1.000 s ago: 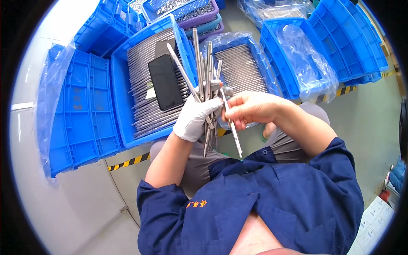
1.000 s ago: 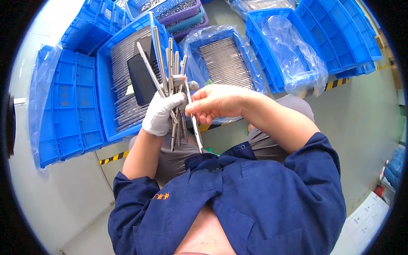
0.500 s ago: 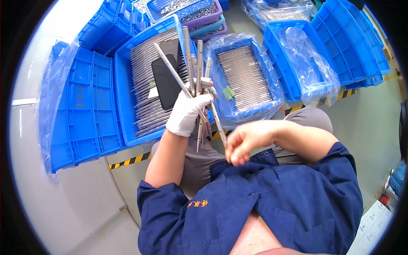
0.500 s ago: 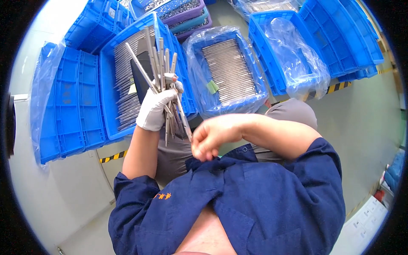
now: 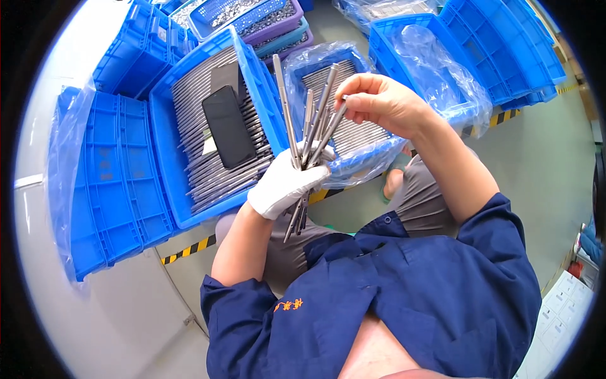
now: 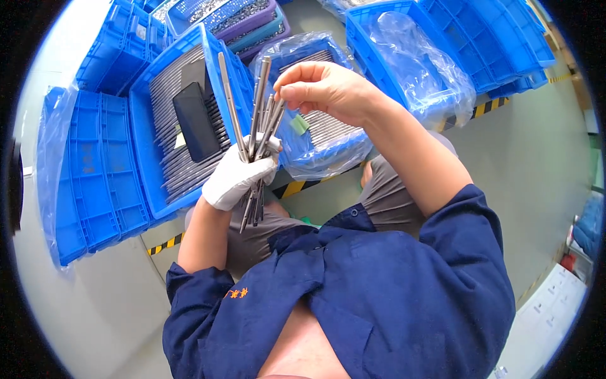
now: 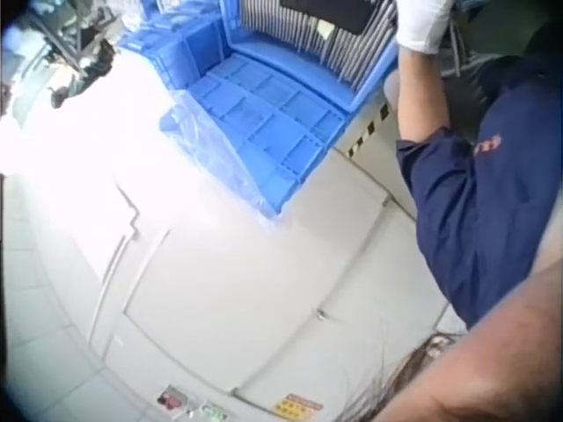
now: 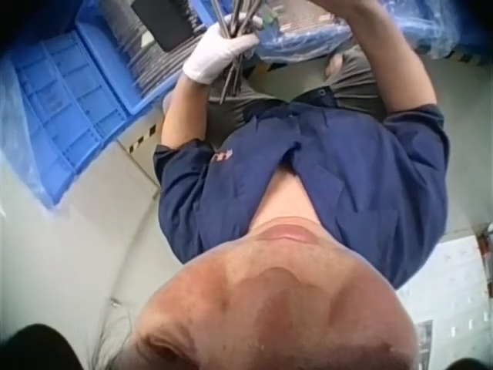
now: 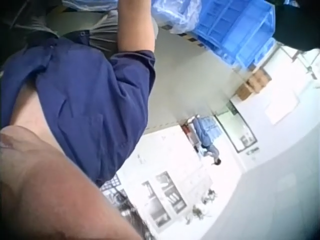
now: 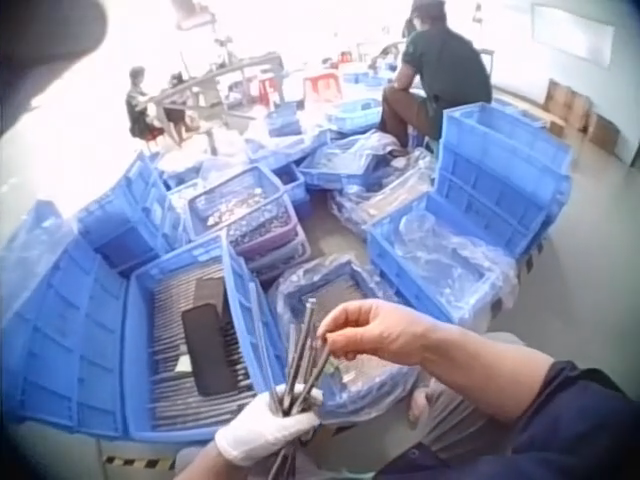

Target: Sorting and inspecting metal rods from blue industrial crates in a factory setting.

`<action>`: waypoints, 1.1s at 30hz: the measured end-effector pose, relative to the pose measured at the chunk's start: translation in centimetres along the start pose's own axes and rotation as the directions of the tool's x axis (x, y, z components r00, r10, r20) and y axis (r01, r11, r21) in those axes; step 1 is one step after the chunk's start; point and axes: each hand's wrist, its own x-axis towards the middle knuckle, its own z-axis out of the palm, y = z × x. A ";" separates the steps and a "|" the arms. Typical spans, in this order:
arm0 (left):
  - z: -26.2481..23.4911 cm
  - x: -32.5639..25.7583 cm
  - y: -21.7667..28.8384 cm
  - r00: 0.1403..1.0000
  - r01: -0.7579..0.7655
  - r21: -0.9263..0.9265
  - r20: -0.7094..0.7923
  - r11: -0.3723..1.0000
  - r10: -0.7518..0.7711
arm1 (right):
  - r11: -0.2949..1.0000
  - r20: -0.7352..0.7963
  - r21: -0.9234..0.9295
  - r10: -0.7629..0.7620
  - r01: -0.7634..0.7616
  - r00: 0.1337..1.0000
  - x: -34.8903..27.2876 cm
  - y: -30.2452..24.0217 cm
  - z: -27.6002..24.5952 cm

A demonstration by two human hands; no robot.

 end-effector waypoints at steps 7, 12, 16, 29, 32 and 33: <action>0.4 0.1 -0.1 1.000 0.003 -0.009 -0.022 1.000 -0.003 | 0.986 -0.024 -0.118 0.117 -0.119 0.993 -0.5 2.0 2.6; 0.2 0.0 0.0 0.999 0.035 -0.040 -0.032 0.999 -0.037 | 0.984 -0.100 -0.177 0.016 -0.034 0.995 -0.6 1.9 3.1; 0.1 0.1 0.2 0.998 0.028 -0.074 -0.048 0.997 -0.031 | 0.982 -0.262 -0.181 -0.092 0.044 0.961 0.0 0.2 0.3; -1.1 0.3 0.0 0.963 -0.226 -0.309 -0.213 0.924 0.165 | 0.960 0.025 0.105 0.257 -0.259 0.966 -0.3 1.9 1.7; -0.7 0.1 0.2 0.969 -0.164 -0.268 -0.226 0.949 0.104 | 0.866 0.149 0.127 0.465 -0.483 0.873 -0.4 3.7 3.7; -0.4 0.0 0.6 0.975 -0.130 -0.262 -0.211 0.956 0.075 | 0.851 0.198 0.147 0.474 -0.505 0.858 -0.4 4.1 3.6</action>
